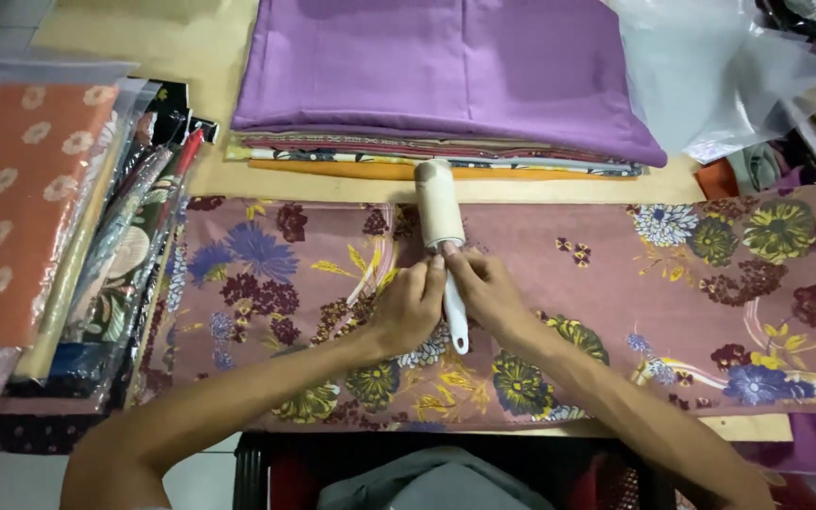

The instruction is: Using a lint roller to remove lint and debris from a piece of patterned fabric on a workspace table.

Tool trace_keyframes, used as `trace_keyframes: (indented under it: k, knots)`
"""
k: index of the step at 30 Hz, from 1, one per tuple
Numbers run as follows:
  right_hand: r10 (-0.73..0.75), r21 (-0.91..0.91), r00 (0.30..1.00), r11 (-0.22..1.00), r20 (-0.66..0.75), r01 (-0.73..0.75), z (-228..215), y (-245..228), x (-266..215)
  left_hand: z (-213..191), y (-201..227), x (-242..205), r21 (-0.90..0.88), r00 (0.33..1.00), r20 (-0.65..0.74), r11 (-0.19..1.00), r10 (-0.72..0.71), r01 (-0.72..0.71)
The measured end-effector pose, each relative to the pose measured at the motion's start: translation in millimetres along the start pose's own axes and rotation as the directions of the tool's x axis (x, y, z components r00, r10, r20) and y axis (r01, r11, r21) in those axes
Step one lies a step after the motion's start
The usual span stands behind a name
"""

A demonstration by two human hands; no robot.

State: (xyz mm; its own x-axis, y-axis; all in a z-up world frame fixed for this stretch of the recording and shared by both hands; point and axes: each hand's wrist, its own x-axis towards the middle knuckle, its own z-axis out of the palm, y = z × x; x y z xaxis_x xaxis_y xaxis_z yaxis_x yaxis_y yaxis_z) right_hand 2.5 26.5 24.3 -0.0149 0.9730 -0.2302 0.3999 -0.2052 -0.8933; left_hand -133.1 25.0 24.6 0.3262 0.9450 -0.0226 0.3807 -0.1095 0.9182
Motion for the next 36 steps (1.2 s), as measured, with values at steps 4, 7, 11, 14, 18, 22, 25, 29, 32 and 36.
trace_keyframes:
  k: [4, 7, 11, 14, 18, 22, 25, 29, 32, 36]
  knots:
    - [-0.096, -0.003, 0.995, 0.995, -0.01, 0.096, 0.9, -6.8, 3.0, -12.1, -30.9, 10.7, 0.107, 0.997, 0.064, 0.994, 0.033, -0.039]
    - [-0.191, -0.101, 0.982, 0.977, -0.006, 0.189, 6.4, -10.6, 1.0, -26.1, -61.2, 15.9, 0.339, 0.965, 0.111, 0.904, 0.237, -0.261]
    - [-0.18, -0.332, 0.984, 0.928, -0.002, 0.169, 10.5, -14.7, -2.0, -51.5, -77.3, 27.1, 0.622, 0.886, 0.116, 0.663, 0.449, -0.418]
    - [-0.162, -0.475, 0.986, 0.866, 0.029, 0.156, 17.6, -8.0, -3.9, -58.7, -72.7, 21.5, 0.676, 0.9, 0.075, 0.642, 0.43, -0.363]
    - [-0.205, -0.671, 0.979, 0.728, -0.014, 0.143, 30.3, 19.4, -2.0, -61.0, -61.7, 19.9, 0.7, 0.946, 0.122, 0.65, 0.299, -0.295]
    - [-0.174, -0.711, 0.985, 0.691, 0.01, 0.13, 26.2, 14.5, 2.9, -72.7, -51.1, 26.2, 0.704, 0.971, 0.214, 0.672, 0.106, -0.228]
    - [-0.144, -0.763, 0.987, 0.63, 0.066, 0.143, 19.5, 9.8, 4.3, -78.9, -48.0, 31.3, 0.74, 0.97, 0.237, 0.656, -0.052, -0.146]
    - [-0.02, -0.8, 0.994, 0.593, 0.105, 0.096, -0.8, 14.4, 1.3, -81.9, -54.8, 34.1, 0.737, 0.977, 0.21, 0.661, -0.032, -0.137]
    - [-0.074, -0.874, 0.986, 0.456, 0.15, 0.167, -21.7, 22.5, 0.1, -79.9, -57.9, 34.5, 0.725, 0.982, 0.19, 0.676, -0.006, -0.136]
    - [-0.079, -0.858, 0.994, 0.503, 0.072, 0.103, -59.8, 33.3, 3.3, -78.7, -64.4, 35.3, 0.701, 0.983, 0.172, 0.694, 0.059, -0.164]
